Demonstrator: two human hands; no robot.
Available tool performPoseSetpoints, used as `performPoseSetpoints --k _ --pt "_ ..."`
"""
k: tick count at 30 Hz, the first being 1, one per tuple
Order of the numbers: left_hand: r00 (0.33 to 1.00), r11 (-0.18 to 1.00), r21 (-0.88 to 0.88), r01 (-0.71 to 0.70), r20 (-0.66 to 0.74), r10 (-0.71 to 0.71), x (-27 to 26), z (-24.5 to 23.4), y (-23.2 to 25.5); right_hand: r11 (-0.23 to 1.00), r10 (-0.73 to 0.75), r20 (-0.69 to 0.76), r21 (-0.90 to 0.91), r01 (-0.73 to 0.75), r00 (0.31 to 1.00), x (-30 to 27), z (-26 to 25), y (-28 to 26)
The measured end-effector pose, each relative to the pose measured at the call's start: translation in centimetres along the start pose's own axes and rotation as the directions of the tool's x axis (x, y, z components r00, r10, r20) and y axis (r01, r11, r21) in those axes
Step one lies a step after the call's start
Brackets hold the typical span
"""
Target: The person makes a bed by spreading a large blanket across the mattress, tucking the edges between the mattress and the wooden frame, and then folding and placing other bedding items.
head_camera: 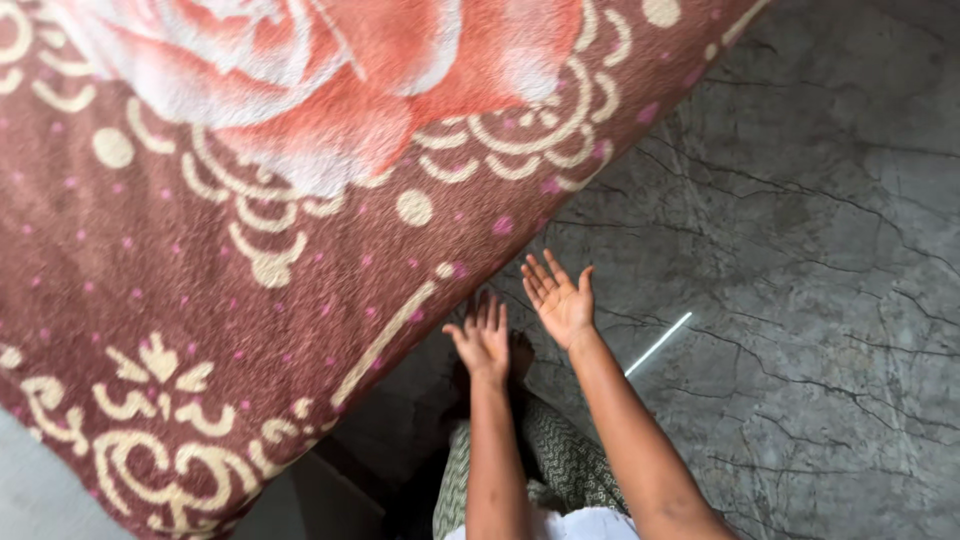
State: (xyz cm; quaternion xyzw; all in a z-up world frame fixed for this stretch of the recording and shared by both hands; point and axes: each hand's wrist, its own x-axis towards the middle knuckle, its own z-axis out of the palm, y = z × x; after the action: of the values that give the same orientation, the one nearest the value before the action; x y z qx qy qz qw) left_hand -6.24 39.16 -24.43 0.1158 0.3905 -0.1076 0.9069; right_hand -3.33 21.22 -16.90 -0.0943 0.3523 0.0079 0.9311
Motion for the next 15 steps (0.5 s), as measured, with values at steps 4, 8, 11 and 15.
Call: performPoseSetpoints --k 4,8,11,15 --pt "0.997 0.994 -0.111 -0.008 0.073 0.016 3.4 4.5 -4.5 0.992 -0.041 -0.02 -0.124 0.038 0.999 2.8 1.2 -5.3" --pt "0.995 0.938 -0.34 -0.072 -0.082 0.047 4.4 7.4 -6.4 0.995 -0.018 -0.092 -0.101 0.009 0.996 6.2 2.2 -7.1" --pt "0.987 0.9 -0.409 -0.15 -0.111 0.114 3.9 10.1 -6.9 0.993 0.017 -0.04 -0.115 -0.022 0.999 8.1 2.8 -7.5" --pt "0.977 0.888 -0.408 -0.213 -0.117 0.181 3.8 13.9 -6.7 0.989 0.088 -0.043 -0.118 -0.093 0.995 6.5 3.0 -7.9"
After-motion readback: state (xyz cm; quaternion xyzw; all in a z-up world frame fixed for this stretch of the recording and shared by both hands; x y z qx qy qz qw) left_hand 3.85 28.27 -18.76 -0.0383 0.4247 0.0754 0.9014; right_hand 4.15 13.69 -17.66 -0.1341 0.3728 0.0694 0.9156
